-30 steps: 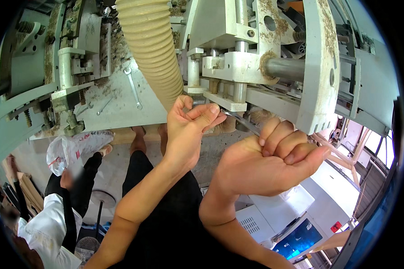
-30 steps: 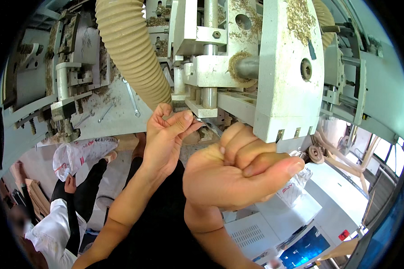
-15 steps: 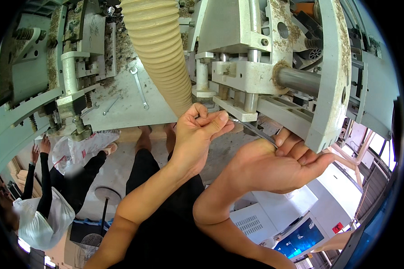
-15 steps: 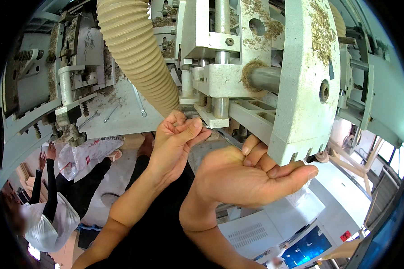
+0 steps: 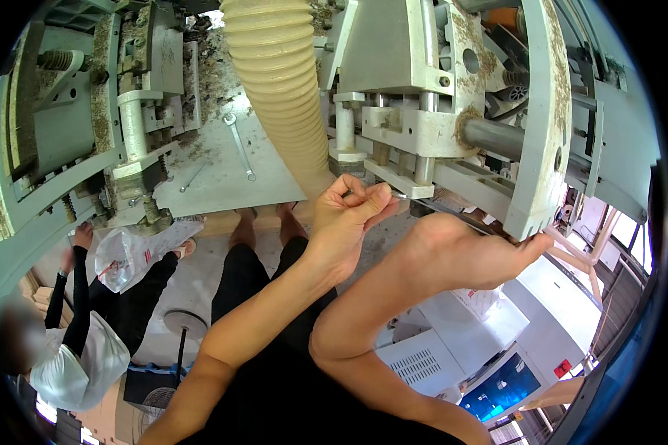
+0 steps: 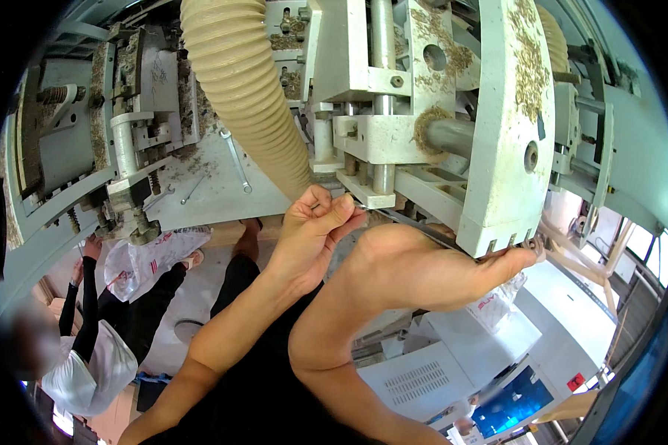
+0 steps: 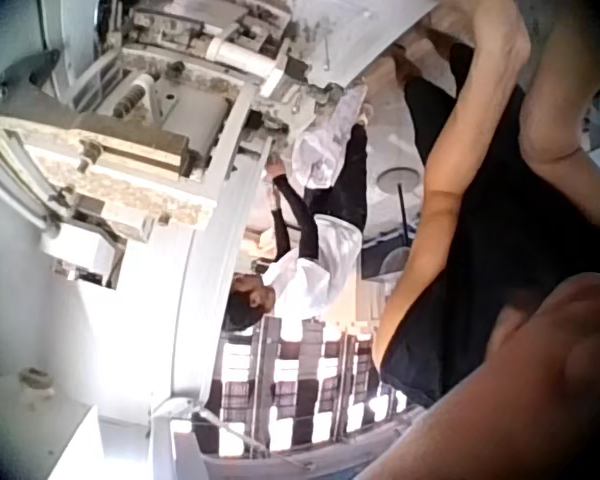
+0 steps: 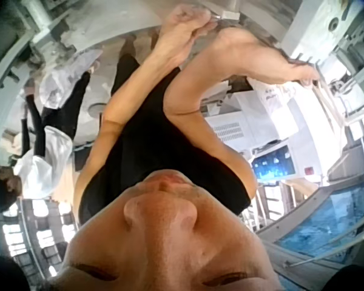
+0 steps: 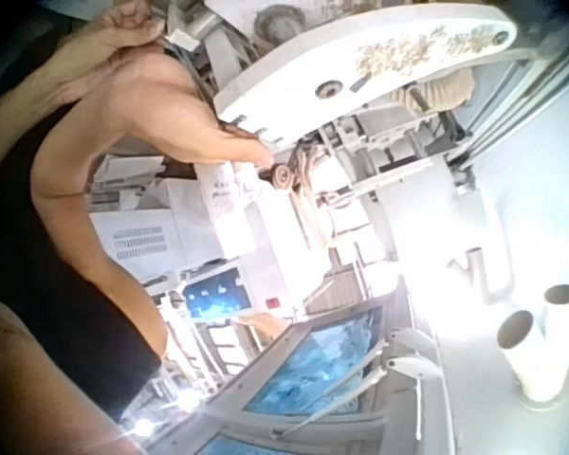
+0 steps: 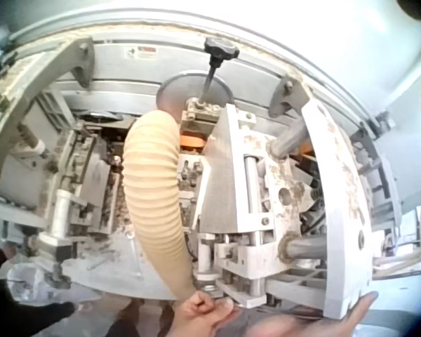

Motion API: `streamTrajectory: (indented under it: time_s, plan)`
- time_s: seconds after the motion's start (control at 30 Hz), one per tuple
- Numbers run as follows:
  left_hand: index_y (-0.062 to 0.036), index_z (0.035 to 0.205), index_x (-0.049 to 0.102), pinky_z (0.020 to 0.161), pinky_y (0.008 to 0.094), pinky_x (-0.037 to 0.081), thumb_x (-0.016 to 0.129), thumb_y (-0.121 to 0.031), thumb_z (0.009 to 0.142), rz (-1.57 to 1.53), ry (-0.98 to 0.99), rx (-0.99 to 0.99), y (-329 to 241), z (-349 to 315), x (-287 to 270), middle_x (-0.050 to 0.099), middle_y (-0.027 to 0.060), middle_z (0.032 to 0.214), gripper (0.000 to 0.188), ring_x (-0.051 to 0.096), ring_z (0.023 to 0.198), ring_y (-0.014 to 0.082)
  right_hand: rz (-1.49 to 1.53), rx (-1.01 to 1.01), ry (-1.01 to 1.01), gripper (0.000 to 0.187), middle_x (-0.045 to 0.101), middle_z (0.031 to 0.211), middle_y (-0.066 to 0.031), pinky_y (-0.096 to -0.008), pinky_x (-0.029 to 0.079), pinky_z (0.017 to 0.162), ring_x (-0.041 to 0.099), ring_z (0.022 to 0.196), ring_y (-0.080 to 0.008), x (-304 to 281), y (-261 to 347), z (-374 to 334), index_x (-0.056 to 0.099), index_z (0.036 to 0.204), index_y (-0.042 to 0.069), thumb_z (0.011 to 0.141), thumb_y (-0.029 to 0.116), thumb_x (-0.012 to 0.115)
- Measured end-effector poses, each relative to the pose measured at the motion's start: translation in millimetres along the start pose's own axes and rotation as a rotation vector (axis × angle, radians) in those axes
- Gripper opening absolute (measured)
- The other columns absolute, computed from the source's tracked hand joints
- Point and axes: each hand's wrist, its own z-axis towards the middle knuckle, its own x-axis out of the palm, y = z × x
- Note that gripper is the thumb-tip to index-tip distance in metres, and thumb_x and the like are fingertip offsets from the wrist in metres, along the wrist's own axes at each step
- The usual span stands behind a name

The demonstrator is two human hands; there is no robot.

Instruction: The person uses a wrench to adjust bolts on the inner components of a woodworking machine, then moves wood panels from one workbench to another.

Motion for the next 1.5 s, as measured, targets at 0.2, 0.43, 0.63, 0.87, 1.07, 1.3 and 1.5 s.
streamTrajectory:
  time_s: [0.2, 0.43, 0.63, 0.87, 1.07, 1.3, 1.5]
  plan:
    - [-0.0104, 0.080, 0.050, 0.082, 0.0286, 0.059, 0.068, -0.005, 0.092, -0.035, 0.045, -0.056, -2.0, 4.8, -4.4, 0.064, 0.0024, 0.085, 0.023, 0.068, 0.085, 0.0158, -0.013, -0.002, -0.019, 0.038, 0.060, 0.106, -0.0088, -0.0313, 0.047, 0.077, 0.055, 0.087, -0.0183, -0.7, 4.0, -5.9, 0.055, 0.107, -0.002, 0.099, 0.035, 0.052]
    - [-0.0115, 0.083, 0.051, 0.075, 0.0276, 0.058, 0.070, -0.009, 0.092, 0.073, 0.088, -0.067, -8.1, 9.7, -9.1, 0.065, 0.0019, 0.086, 0.021, 0.068, 0.084, 0.0153, 0.008, -0.015, -0.055, 0.032, 0.061, 0.097, -0.0081, -0.0311, 0.047, 0.074, 0.053, 0.079, -0.0182, -0.1, 0.2, -2.7, 0.056, 0.098, -0.002, 0.097, 0.030, 0.054]
    - [-0.0123, 0.086, 0.053, 0.070, 0.0262, 0.057, 0.070, -0.010, 0.093, 0.146, 0.108, -0.104, -13.7, 11.7, -11.3, 0.067, 0.0012, 0.086, 0.019, 0.068, 0.080, 0.0142, 0.037, -0.023, -0.080, 0.027, 0.061, 0.090, -0.0074, -0.0310, 0.047, 0.072, 0.052, 0.072, -0.0182, 0.3, -2.3, -4.5, 0.057, 0.090, -0.001, 0.095, 0.025, 0.056]
    - [-0.0101, 0.091, 0.053, 0.070, 0.0281, 0.056, 0.071, -0.009, 0.092, 0.218, 0.130, 0.033, -13.3, 12.5, -13.5, 0.068, 0.0037, 0.085, 0.018, 0.068, 0.078, 0.0152, 0.051, -0.011, -0.116, 0.023, 0.062, 0.081, -0.0067, -0.0309, 0.047, 0.069, 0.051, 0.065, -0.0182, -12.7, -0.4, -2.5, 0.057, 0.082, -0.001, 0.093, 0.020, 0.058]
    - [-0.0021, 0.105, 0.056, 0.079, 0.0315, 0.058, 0.073, -0.005, 0.089, 0.241, 0.127, 0.227, -9.0, 2.4, -5.1, 0.071, 0.0119, 0.093, 0.024, 0.069, 0.081, 0.0163, 0.033, 0.014, -0.109, 0.036, 0.056, 0.108, -0.0144, -0.0347, 0.046, 0.086, 0.052, 0.092, -0.0217, -1.1, 8.1, -7.8, 0.053, 0.110, -0.007, 0.101, 0.028, 0.051]
    - [0.0018, 0.101, 0.069, 0.070, 0.0313, 0.054, 0.082, -0.005, 0.073, 1.214, 0.242, 1.188, -41.8, 5.8, -1.8, 0.068, 0.0118, 0.087, 0.032, 0.066, 0.074, 0.0220, 0.023, -0.017, -0.076, 0.039, 0.051, 0.112, -0.0160, -0.0358, 0.043, 0.088, 0.051, 0.098, -0.0230, 11.4, 7.7, -16.8, 0.050, 0.114, -0.007, 0.100, 0.029, 0.051]
    - [0.0017, 0.096, 0.071, 0.058, 0.0327, 0.050, 0.084, -0.008, 0.064, 1.291, 0.262, 1.438, -29.5, 20.5, 4.2, 0.064, 0.0116, 0.081, 0.036, 0.063, 0.068, 0.0267, 0.029, -0.057, 0.062, 0.030, 0.048, 0.100, -0.0135, -0.0349, 0.040, 0.081, 0.048, 0.088, -0.0226, 3.2, -0.7, -20.8, 0.049, 0.103, -0.004, 0.094, 0.024, 0.055]
